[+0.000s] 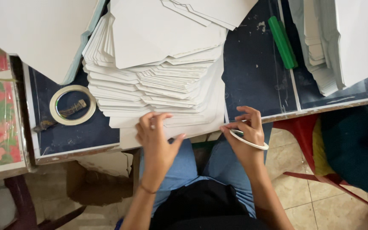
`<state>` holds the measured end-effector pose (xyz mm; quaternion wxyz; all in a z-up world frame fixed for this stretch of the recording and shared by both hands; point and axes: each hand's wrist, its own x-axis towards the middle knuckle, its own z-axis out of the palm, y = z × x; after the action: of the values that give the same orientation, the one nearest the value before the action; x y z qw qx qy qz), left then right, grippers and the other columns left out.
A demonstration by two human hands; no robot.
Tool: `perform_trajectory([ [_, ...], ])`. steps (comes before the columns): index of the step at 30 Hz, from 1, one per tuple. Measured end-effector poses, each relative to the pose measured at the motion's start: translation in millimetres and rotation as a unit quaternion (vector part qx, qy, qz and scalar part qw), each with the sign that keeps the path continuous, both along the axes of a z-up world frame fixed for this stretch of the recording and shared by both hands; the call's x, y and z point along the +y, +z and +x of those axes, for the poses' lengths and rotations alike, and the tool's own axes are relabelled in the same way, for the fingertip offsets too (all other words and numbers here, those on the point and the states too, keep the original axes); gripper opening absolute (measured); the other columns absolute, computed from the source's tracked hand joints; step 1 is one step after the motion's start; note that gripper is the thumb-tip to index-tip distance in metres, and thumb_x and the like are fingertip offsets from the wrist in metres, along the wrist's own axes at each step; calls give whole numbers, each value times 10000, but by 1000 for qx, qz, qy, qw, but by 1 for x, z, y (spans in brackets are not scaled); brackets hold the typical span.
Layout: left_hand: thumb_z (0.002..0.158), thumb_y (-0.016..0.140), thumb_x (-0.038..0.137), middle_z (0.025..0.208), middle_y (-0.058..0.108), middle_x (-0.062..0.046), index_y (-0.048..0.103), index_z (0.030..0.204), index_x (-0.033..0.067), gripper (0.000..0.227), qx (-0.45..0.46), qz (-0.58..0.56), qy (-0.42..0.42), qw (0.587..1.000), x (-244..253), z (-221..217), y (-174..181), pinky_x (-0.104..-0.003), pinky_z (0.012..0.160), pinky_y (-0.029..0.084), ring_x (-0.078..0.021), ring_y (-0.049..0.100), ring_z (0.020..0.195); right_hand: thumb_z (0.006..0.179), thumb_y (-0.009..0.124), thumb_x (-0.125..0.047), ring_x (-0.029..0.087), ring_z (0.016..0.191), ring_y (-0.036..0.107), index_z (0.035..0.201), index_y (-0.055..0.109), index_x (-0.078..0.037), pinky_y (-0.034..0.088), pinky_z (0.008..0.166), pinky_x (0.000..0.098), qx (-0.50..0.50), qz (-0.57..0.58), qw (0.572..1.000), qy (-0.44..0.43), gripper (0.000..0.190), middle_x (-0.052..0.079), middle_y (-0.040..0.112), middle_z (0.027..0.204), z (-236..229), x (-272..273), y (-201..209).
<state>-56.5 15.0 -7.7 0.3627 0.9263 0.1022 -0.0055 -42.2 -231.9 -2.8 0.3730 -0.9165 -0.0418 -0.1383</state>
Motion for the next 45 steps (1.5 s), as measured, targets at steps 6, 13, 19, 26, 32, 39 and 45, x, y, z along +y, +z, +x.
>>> perform_trajectory([
  [6, 669, 1007, 155, 1353, 511, -115, 647, 1246, 218, 682, -55, -9, -42, 998, -64, 9, -13, -612, 901, 466, -445, 544, 1177, 800, 937, -76, 335, 1025, 731, 820, 788, -38, 612, 870, 424, -10, -49, 999, 9, 156, 143, 636, 1366, 1, -3, -16],
  [13, 779, 795, -46, 1098, 640, -147, 738, 1216, 82, 459, -175, 146, -128, 965, -38, 22, 7, -498, 741, 474, -363, 646, 942, 854, 931, -42, 361, 996, 739, 866, 790, -34, 627, 894, 451, -116, 31, 993, 25, 142, 185, 645, 1287, 10, 8, 36],
  [19, 972, 876, 194, 1040, 757, 94, 792, 1014, 311, 150, -429, 261, -43, 864, -14, 50, 2, -373, 836, 425, -149, 724, 894, 883, 915, -45, 369, 1031, 693, 889, 799, -11, 641, 892, 475, -210, 34, 976, 38, 121, 215, 612, 1265, 21, 20, 36],
  [26, 668, 1002, 146, 1413, 480, -143, 575, 1486, 157, 923, -76, -49, -156, 984, -35, 46, 8, -598, 994, 449, -445, 507, 1258, 889, 862, -25, 391, 972, 742, 913, 810, -27, 625, 818, 478, -78, 21, 994, 80, 57, 207, 627, 1330, 21, 3, -19],
  [32, 659, 1043, 162, 1426, 419, -71, 569, 1400, 239, 883, 4, -38, -76, 996, -58, 54, 3, -624, 1034, 397, -420, 445, 1296, 889, 893, -106, 316, 957, 759, 928, 849, -39, 627, 818, 413, -114, -33, 991, 65, 89, 166, 693, 1301, 17, -1, -27],
  [39, 677, 1048, 205, 1403, 372, -74, 504, 1371, 255, 883, 39, -21, -68, 997, -65, 55, 6, -622, 1049, 345, -412, 394, 1277, 904, 869, -79, 294, 913, 735, 829, 817, -84, 591, 809, 410, -198, -43, 977, 69, 92, 138, 734, 1176, 0, 7, -31],
  [45, 773, 935, 34, 1321, 502, -86, 633, 1376, 182, 690, -61, -149, -85, 983, -40, 55, -9, -612, 1046, 390, -376, 483, 1240, 900, 869, -98, 306, 1045, 732, 960, 855, -134, 583, 836, 384, -83, 58, 994, 50, 72, 108, 743, 1255, -16, 19, -1],
])
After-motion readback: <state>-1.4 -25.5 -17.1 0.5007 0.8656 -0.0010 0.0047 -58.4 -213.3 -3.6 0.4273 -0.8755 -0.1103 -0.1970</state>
